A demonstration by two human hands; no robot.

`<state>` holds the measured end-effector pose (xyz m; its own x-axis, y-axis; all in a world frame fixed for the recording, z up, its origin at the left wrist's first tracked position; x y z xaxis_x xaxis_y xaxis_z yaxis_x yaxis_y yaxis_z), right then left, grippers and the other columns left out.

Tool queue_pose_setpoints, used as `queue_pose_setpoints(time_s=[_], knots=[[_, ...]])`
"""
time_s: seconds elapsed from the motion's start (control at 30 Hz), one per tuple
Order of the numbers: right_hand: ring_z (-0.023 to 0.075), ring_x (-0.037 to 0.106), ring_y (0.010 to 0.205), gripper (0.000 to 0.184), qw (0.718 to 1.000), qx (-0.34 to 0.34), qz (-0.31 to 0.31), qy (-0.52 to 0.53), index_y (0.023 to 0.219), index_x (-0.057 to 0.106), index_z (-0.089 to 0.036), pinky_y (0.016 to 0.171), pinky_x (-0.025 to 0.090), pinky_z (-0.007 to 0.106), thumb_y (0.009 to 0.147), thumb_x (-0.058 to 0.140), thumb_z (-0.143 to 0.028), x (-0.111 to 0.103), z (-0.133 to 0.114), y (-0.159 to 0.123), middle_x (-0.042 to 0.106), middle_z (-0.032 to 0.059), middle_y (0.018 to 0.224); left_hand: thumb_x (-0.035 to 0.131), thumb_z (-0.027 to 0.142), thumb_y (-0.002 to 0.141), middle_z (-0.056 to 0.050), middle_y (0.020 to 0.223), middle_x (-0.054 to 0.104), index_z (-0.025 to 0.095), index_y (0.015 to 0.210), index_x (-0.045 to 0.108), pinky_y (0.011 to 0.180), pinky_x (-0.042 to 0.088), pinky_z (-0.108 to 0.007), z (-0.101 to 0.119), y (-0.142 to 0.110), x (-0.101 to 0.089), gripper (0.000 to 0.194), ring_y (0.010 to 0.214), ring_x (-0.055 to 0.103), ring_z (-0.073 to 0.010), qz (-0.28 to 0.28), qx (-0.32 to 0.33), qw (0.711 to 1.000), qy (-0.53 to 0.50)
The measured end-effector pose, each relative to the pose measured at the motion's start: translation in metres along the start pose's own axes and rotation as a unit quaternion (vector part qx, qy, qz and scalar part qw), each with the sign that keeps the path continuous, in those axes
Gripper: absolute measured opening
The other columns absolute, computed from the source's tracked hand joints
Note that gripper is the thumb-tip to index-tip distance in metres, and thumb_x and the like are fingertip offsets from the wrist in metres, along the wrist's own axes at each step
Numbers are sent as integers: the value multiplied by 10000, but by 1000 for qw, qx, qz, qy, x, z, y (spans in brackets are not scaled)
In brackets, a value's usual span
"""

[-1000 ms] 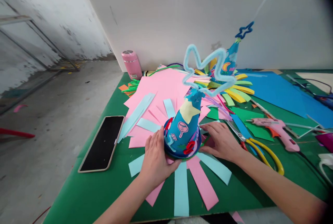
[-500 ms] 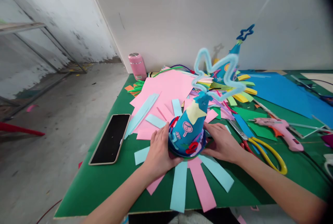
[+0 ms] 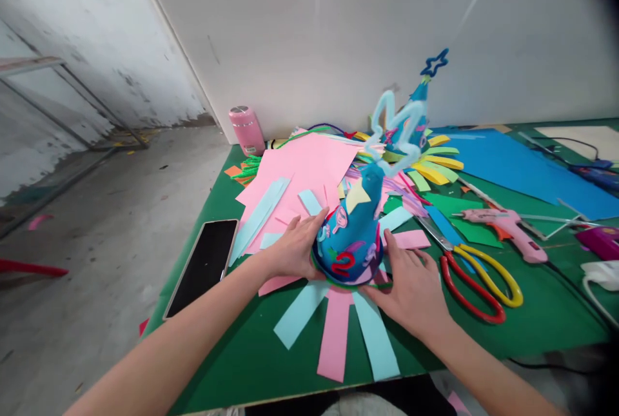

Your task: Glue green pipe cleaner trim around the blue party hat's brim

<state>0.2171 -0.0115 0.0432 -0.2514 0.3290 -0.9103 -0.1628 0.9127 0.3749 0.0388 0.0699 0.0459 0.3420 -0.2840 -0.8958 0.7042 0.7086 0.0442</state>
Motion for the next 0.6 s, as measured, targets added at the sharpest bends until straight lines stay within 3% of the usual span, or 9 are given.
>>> queue_pose_setpoints(time_s=[0.13, 0.23, 0.43, 0.6], knots=[[315, 555, 906, 872, 999, 36, -18, -4, 1388, 200, -113, 821, 310, 477, 734, 467, -625, 6, -1, 1, 617, 137, 985, 724, 414, 537, -157, 1447, 248, 220, 1411, -37, 1021, 174, -596, -10, -2, -5, 1175, 1283, 298, -357, -1, -16, 1000, -7], [325, 548, 928, 870, 999, 37, -31, -6, 1390, 196, -133, 784, 316, 478, 729, 458, -635, 8, 1, 5, 593, 151, 1071, 701, 412, 596, -183, 1418, 298, 197, 1404, -89, 1019, 206, -577, -10, -14, -4, 1150, 1264, 342, -338, 17, -46, 999, -16], [332, 556, 910, 888, 999, 15, -38, -3, 1394, 183, -139, 738, 327, 468, 720, 466, -642, 6, 2, 10, 614, 156, 1028, 740, 485, 538, -249, 1411, 262, 135, 1398, -80, 988, 274, -569, 7, -31, 8, 1238, 1293, 249, -391, 79, -142, 986, -33], [346, 553, 919, 895, 999, 12, -41, 6, 1393, 178, -152, 744, 339, 483, 712, 471, -652, 6, 2, 8, 611, 160, 1028, 729, 457, 557, -255, 1383, 295, 106, 1391, -45, 979, 299, -555, 18, -35, 20, 1191, 1285, 257, -401, 128, -204, 970, -35]])
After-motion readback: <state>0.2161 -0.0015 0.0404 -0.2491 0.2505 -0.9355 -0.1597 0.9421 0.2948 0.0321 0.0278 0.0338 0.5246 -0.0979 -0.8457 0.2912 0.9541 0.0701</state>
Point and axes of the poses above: each hand's wrist, its own y-axis towards the middle knuckle, its own x-axis out of the palm, z = x × y, the point moved 6 cm from there along y, towards the middle knuckle
